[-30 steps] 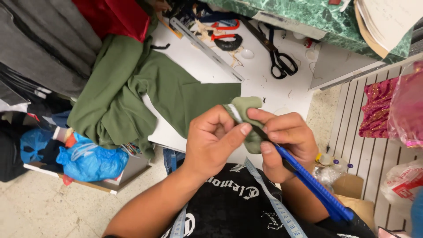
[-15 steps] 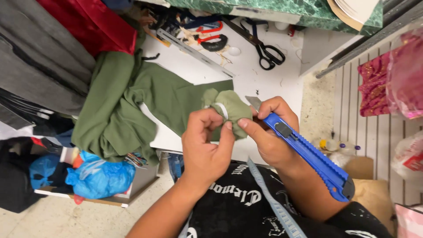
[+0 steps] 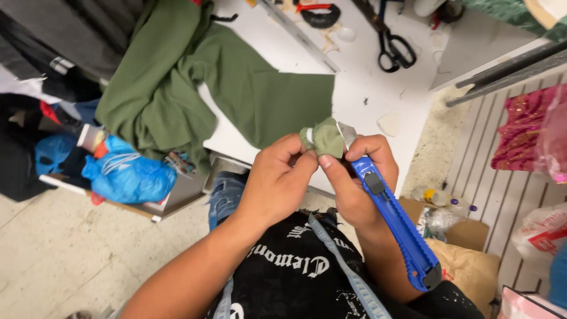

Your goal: The person measures the cuff of a green pant leg with a measuring tape, then cuts the cuff off with scissors. They then use a blue utility knife to carefully cut open the elastic band of the removed cuff.

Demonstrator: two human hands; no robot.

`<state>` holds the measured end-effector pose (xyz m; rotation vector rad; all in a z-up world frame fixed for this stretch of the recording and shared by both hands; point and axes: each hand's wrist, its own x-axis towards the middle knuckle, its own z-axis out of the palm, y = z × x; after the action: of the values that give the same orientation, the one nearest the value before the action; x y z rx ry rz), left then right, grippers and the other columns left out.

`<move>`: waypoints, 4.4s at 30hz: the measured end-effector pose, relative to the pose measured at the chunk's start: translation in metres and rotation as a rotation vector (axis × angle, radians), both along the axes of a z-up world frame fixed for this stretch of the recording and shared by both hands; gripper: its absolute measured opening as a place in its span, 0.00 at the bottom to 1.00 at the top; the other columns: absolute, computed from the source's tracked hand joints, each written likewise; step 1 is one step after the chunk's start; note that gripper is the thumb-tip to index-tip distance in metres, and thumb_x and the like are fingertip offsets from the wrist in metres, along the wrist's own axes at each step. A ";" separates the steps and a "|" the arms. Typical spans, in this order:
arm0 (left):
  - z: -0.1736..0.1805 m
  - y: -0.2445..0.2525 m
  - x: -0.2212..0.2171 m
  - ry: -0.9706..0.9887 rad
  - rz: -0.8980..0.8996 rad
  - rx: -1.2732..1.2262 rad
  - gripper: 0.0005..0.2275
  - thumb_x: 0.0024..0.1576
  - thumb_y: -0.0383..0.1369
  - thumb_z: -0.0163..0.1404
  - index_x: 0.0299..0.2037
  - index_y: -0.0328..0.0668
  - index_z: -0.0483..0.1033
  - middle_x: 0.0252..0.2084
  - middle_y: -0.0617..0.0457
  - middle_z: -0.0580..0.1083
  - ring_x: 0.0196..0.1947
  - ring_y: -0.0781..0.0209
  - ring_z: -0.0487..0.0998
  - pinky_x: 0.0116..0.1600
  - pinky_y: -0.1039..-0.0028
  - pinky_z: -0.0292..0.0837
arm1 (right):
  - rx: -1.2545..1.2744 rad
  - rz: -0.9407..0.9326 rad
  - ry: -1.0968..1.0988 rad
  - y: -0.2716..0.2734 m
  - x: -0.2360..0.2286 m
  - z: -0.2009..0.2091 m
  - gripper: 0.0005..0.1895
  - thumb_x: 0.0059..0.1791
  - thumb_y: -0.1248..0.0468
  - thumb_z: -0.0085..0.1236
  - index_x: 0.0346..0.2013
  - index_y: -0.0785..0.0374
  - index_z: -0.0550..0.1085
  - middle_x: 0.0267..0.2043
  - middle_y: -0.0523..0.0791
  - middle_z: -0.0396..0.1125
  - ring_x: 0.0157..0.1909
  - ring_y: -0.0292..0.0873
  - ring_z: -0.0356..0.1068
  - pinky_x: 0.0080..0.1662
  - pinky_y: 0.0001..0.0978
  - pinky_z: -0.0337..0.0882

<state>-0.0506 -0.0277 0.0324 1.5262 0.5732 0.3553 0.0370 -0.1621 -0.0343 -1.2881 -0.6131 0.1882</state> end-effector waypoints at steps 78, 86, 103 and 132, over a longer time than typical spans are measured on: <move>0.080 -0.008 0.014 -0.262 -0.179 -0.040 0.10 0.51 0.23 0.47 0.20 0.41 0.62 0.25 0.58 0.61 0.27 0.66 0.60 0.32 0.72 0.56 | 0.209 0.132 -0.725 -0.024 0.059 0.084 0.04 0.51 0.68 0.55 0.39 0.60 0.69 0.34 0.49 0.67 0.46 0.56 0.78 0.51 0.38 0.85; 0.051 0.027 0.021 -0.380 -0.190 -0.129 0.06 0.50 0.24 0.46 0.21 0.39 0.70 0.25 0.54 0.68 0.30 0.63 0.67 0.37 0.73 0.66 | 0.361 0.280 -0.189 0.010 0.062 0.072 0.11 0.60 0.56 0.48 0.46 0.60 0.64 0.34 0.49 0.70 0.53 0.57 0.75 0.58 0.51 0.78; 0.039 0.078 0.015 -0.291 -0.243 0.211 0.12 0.61 0.30 0.47 0.24 0.39 0.68 0.29 0.47 0.69 0.28 0.50 0.71 0.36 0.64 0.70 | 0.102 0.167 0.166 0.059 0.027 0.044 0.16 0.48 0.79 0.60 0.36 0.65 0.61 0.34 0.58 0.73 0.31 0.42 0.72 0.37 0.35 0.76; 0.041 0.075 0.007 -0.322 -0.176 -0.015 0.08 0.53 0.25 0.46 0.22 0.40 0.71 0.30 0.57 0.67 0.29 0.67 0.67 0.34 0.76 0.63 | -0.009 0.018 -0.512 0.053 0.000 0.076 0.13 0.54 0.65 0.53 0.50 0.61 0.61 0.40 0.52 0.60 0.53 0.63 0.77 0.58 0.43 0.82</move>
<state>-0.0439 0.0477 0.0734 1.4548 0.1865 0.4485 0.0373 -0.1089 0.0419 -1.3467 -1.0595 -0.1320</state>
